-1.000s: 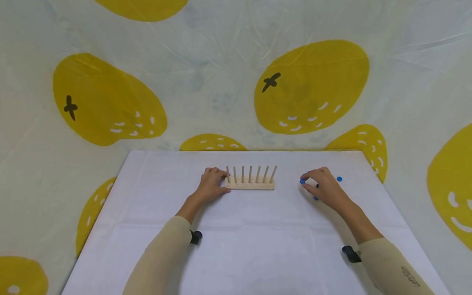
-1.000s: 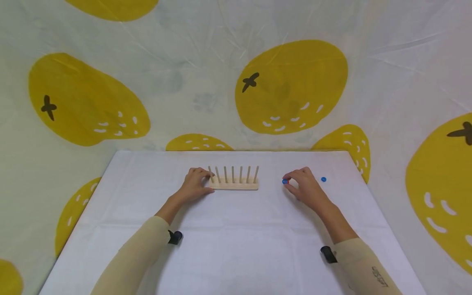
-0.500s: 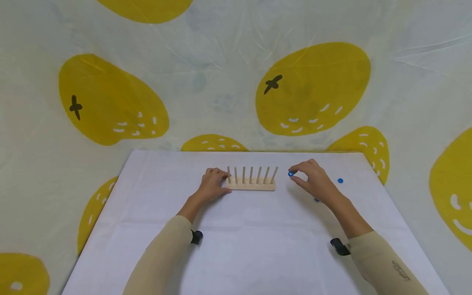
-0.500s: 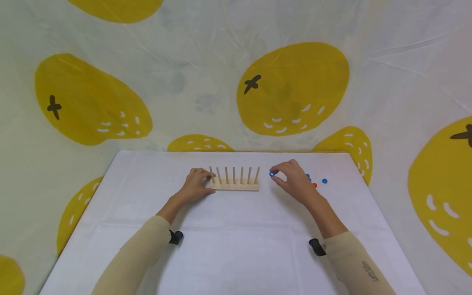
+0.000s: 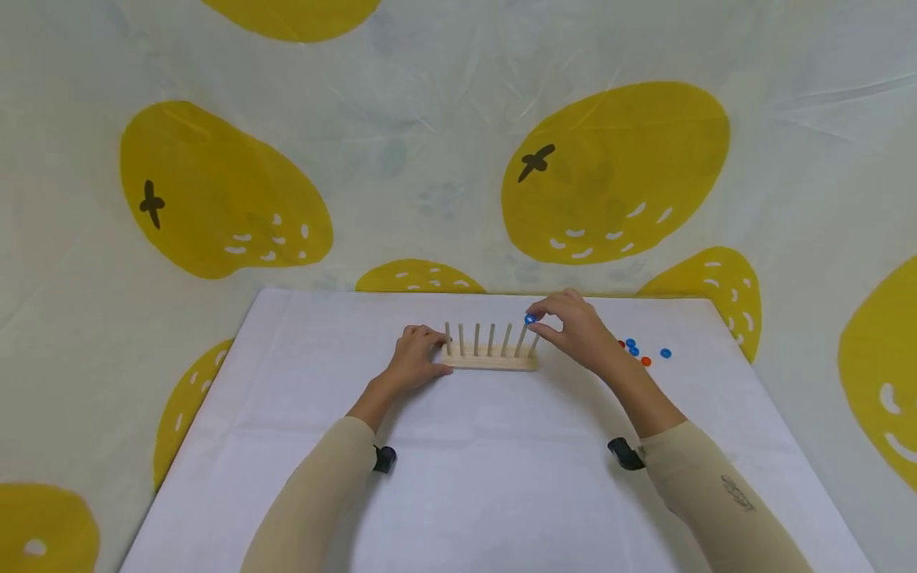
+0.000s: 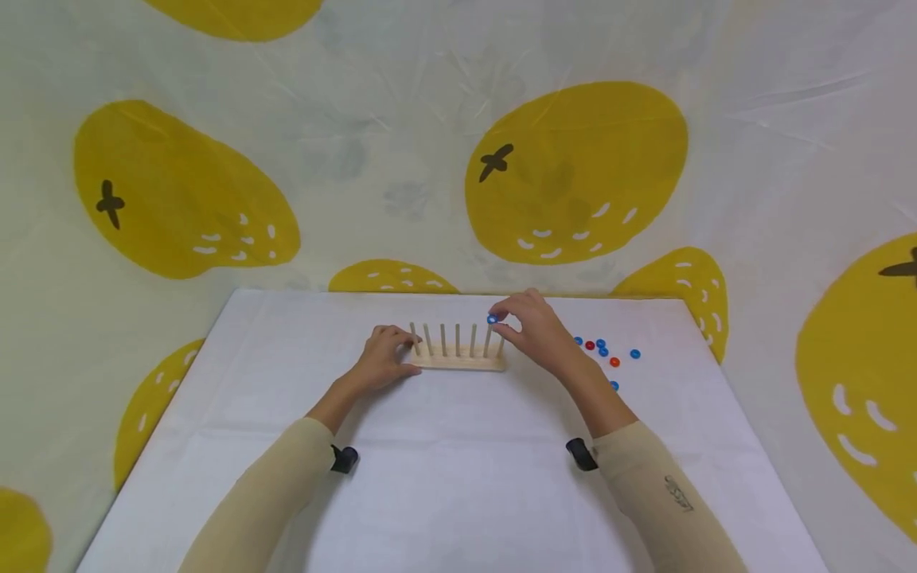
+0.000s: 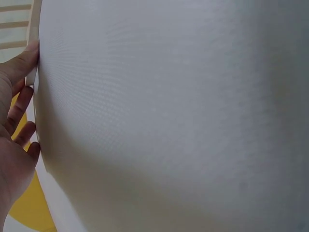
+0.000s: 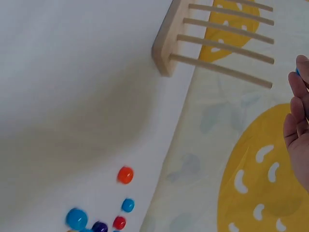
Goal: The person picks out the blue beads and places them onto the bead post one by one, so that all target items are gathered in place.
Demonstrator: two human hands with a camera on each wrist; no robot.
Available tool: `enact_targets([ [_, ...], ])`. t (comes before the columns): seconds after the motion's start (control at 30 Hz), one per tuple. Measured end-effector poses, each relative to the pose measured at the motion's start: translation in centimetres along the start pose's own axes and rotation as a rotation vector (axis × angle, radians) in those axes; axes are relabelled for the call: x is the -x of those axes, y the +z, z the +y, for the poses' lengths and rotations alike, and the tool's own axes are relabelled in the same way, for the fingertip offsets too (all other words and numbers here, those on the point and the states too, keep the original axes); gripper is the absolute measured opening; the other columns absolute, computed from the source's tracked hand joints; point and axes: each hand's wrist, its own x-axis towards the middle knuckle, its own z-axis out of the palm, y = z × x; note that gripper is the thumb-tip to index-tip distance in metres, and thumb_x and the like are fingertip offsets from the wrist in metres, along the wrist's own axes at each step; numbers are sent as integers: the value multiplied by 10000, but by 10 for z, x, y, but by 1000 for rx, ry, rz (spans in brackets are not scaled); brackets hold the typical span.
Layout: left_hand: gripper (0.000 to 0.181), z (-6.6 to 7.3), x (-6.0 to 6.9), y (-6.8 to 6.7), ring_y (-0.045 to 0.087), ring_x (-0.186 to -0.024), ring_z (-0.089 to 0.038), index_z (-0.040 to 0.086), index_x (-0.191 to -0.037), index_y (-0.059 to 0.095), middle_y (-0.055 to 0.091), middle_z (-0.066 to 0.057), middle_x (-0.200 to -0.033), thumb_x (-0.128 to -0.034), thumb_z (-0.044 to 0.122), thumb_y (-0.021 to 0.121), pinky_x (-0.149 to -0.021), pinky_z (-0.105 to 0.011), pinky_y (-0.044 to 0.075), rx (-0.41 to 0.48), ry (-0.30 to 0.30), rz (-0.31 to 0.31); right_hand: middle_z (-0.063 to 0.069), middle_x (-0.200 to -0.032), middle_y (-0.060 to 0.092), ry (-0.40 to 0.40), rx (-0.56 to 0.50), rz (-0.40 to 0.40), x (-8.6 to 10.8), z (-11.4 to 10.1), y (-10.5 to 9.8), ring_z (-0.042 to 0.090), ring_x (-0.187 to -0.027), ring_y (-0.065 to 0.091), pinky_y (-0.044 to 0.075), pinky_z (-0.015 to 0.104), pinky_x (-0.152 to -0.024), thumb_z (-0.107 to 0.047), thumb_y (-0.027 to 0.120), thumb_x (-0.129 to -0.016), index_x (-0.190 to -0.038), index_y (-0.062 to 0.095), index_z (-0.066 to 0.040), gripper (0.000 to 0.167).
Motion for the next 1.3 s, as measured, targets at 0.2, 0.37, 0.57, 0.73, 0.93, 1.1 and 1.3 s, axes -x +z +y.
enact_targets([
  [0.2, 596, 0, -1, 1, 425, -1367, -334, 118, -1313, 690, 624, -88, -1293, -797, 326, 904, -1138, -547, 349, 3, 1, 2, 66, -1053, 761, -12, -26, -25, -14, -11, 10, 266, -1049, 585, 508, 453, -906, -128, 779, -924, -1137, 754, -74, 221],
  [0.37, 599, 0, 1, 0, 428, -1363, -338, 117, -1316, 690, 627, -94, -1301, -801, 337, 901, -1137, -547, 352, -13, 0, -1, 48, -1051, 762, 17, -44, -34, -19, -20, 20, 255, -1057, 588, 517, 453, -929, -144, 775, -932, -1139, 758, -91, 215],
  [0.57, 592, 0, 1, -1, 437, -1354, -344, 119, -1306, 692, 630, -95, -1305, -798, 338, 904, -1129, -553, 360, -28, 1, 1, 35, -1025, 767, -1, -75, -40, -28, -29, 31, 257, -1004, 593, 504, 430, -920, -152, 792, -918, -1127, 764, -93, 219],
  [0.73, 594, 0, 0, -1, 434, -1356, -338, 127, -1315, 687, 627, -93, -1312, -806, 352, 895, -1143, -545, 348, -23, 4, -5, 26, -1012, 774, -47, -79, -41, -38, -37, 40, 233, -978, 593, 505, 410, -903, -160, 800, -911, -1120, 778, -100, 218],
  [0.93, 594, -1, -2, 0, 442, -1343, -332, 128, -1310, 694, 632, -91, -1288, -802, 357, 899, -1135, -544, 354, -22, 8, 5, 14, -1032, 771, -62, -53, -69, -50, -43, 50, 217, -982, 574, 506, 379, -886, -192, 791, -923, -1129, 779, -109, 222],
  [1.1, 598, -4, -2, 1, 436, -1338, -317, 141, -1317, 693, 626, -77, -1266, -806, 376, 894, -1134, -538, 357, -24, -4, -3, 19, -1017, 770, -72, -48, -117, -58, -46, 60, 231, -998, 586, 499, 393, -913, -164, 788, -922, -1122, 782, -93, 212],
  [1.3, 590, -3, -3, 1, 427, -1347, -319, 149, -1312, 695, 617, -73, -1246, -806, 379, 894, -1134, -534, 354, -21, -18, -10, 42, -1000, 777, -102, -56, -154, -68, -51, 67, 266, -987, 634, 466, 432, -974, -144, 791, -915, -1107, 778, -67, 207],
])
